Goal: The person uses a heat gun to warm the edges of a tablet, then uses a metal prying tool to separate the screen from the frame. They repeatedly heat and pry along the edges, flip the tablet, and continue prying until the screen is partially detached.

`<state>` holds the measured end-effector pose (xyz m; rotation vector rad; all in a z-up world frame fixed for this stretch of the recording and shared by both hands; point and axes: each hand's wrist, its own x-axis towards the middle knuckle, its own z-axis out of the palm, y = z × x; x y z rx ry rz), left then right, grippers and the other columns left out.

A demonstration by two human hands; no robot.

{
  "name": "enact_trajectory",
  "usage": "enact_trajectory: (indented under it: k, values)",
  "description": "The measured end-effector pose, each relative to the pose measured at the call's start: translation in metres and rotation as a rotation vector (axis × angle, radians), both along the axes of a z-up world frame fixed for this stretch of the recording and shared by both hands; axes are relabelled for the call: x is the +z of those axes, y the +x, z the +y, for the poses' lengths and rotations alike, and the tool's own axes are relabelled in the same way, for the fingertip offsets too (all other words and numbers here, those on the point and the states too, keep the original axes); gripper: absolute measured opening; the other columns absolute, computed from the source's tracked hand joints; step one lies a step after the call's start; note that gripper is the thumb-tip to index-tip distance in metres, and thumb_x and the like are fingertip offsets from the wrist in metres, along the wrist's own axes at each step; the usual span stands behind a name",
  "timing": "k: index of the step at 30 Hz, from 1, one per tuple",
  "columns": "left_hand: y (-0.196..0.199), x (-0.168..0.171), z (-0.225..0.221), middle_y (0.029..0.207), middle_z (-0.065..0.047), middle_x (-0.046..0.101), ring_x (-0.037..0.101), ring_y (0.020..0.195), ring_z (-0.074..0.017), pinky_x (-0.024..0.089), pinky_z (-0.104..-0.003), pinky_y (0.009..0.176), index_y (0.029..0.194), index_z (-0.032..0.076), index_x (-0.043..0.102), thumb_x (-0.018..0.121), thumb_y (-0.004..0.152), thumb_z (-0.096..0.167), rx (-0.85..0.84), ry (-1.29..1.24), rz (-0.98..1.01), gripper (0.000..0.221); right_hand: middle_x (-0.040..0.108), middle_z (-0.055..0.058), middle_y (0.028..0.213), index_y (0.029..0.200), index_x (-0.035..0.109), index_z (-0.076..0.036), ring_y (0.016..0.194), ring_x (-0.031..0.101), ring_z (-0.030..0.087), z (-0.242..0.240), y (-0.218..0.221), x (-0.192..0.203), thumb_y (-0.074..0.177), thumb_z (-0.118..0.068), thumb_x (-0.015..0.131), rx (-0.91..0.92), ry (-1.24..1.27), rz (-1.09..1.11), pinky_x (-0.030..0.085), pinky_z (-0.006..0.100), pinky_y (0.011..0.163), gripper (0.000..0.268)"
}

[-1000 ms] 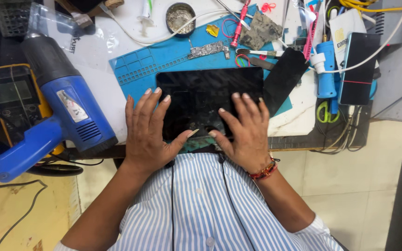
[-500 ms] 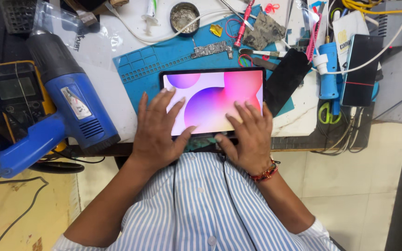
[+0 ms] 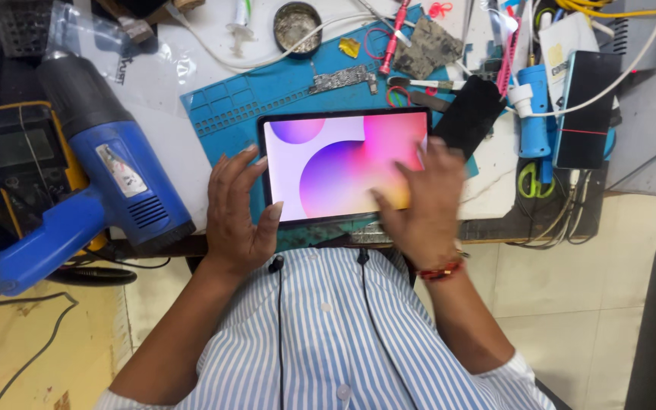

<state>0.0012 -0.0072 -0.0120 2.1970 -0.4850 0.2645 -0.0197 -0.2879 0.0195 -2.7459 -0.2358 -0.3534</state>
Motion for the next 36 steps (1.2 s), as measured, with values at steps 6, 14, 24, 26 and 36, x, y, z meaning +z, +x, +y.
enact_trajectory:
  k: [6,14,24,26,36]
  values:
    - [0.002,-0.001,-0.002,0.15,-0.018,0.051,0.05,0.142,-0.0338,0.03,-0.06,0.127,0.142,0.006,0.047,0.054,0.107,0.039,-0.035,-0.004,0.008,0.049,0.067,0.016,0.133,0.127,0.065,-0.002,0.126,0.059,0.034,-0.035,-0.035,-0.003,0.095,-0.028,0.078,-0.206,-0.027,-0.08,0.032,0.058,0.119,0.043]
    - [-0.021,0.027,0.027,0.141,-0.019,0.053,0.054,0.133,-0.0362,0.046,-0.051,0.114,0.135,0.003,0.051,0.071,0.098,0.023,-0.106,0.003,-0.176,0.046,0.069,0.012,0.11,0.124,0.065,-0.002,0.1,0.062,0.029,-0.013,-0.054,-0.007,0.093,-0.032,0.082,-0.277,0.021,-0.067,0.04,0.045,0.097,0.046]
    - [-0.042,0.103,0.136,0.138,-0.016,0.058,0.054,0.128,-0.0314,0.037,-0.044,0.116,0.137,-0.002,0.056,0.068,0.078,0.025,0.363,0.9,0.029,0.066,0.067,0.017,0.131,0.126,0.062,-0.001,0.113,0.063,0.032,-0.006,-0.046,-0.012,0.089,-0.027,0.083,-0.174,0.079,-0.112,0.042,0.045,0.1,0.049]
    - [-0.038,0.101,0.137,0.135,-0.015,0.061,0.058,0.123,-0.0294,0.04,-0.045,0.112,0.137,-0.002,0.058,0.073,0.076,0.029,0.349,0.999,0.073,0.069,0.067,0.015,0.133,0.127,0.062,-0.001,0.114,0.063,0.031,-0.007,-0.043,-0.013,0.092,-0.024,0.082,-0.214,0.122,-0.122,0.043,0.044,0.101,0.046]
    - [-0.029,0.092,0.129,0.109,-0.006,0.068,0.068,0.093,-0.0253,0.053,-0.042,0.084,0.137,0.009,0.069,0.078,0.078,0.028,0.39,1.065,0.122,0.062,0.068,0.017,0.13,0.121,0.062,-0.002,0.116,0.063,0.033,-0.016,-0.043,-0.005,0.095,-0.016,0.078,-0.164,0.294,-0.295,0.047,0.045,0.104,0.034]
